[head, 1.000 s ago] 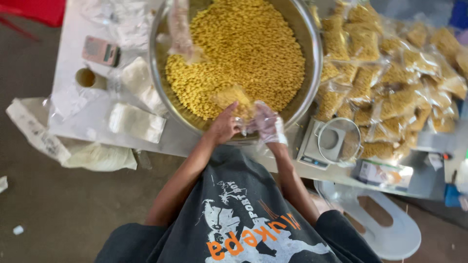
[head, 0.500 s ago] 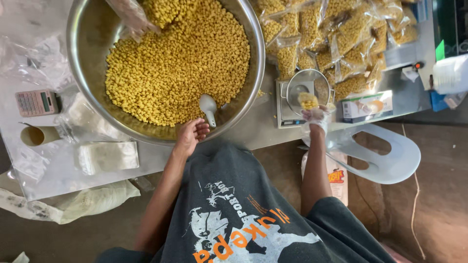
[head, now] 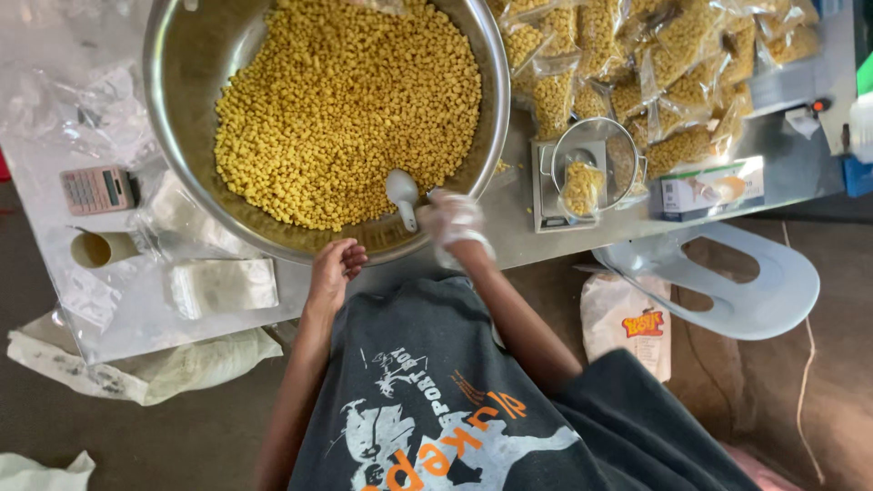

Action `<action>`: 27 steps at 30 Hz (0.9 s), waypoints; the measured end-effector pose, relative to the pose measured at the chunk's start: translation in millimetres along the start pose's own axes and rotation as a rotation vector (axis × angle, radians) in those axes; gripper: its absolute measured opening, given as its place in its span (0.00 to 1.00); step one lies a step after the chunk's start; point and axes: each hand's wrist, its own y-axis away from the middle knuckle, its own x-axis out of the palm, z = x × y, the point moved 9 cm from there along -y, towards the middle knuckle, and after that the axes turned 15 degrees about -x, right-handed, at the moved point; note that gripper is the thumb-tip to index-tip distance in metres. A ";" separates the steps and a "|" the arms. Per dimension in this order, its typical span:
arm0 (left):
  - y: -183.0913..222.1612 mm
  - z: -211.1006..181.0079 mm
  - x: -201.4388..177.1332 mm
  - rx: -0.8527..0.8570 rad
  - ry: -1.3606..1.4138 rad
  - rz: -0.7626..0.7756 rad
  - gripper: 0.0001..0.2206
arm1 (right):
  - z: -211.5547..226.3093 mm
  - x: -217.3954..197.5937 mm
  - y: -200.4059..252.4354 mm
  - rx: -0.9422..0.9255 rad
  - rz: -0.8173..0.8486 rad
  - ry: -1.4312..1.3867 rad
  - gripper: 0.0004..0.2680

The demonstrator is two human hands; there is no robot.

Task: The person scoops yellow corn puffs from a large metal bowl using a plastic scoop and transfers them into small clear plastic bags. The filled bags are placed on a digital scale to verify weight, then set aside on the table. The process is repeated continuously throughout the clip.

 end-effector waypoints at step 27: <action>53.7 -3.5 -111.2 0.074 0.093 -0.223 0.05 | 14.0 52.2 -78.6 -0.201 -0.071 -0.174 0.11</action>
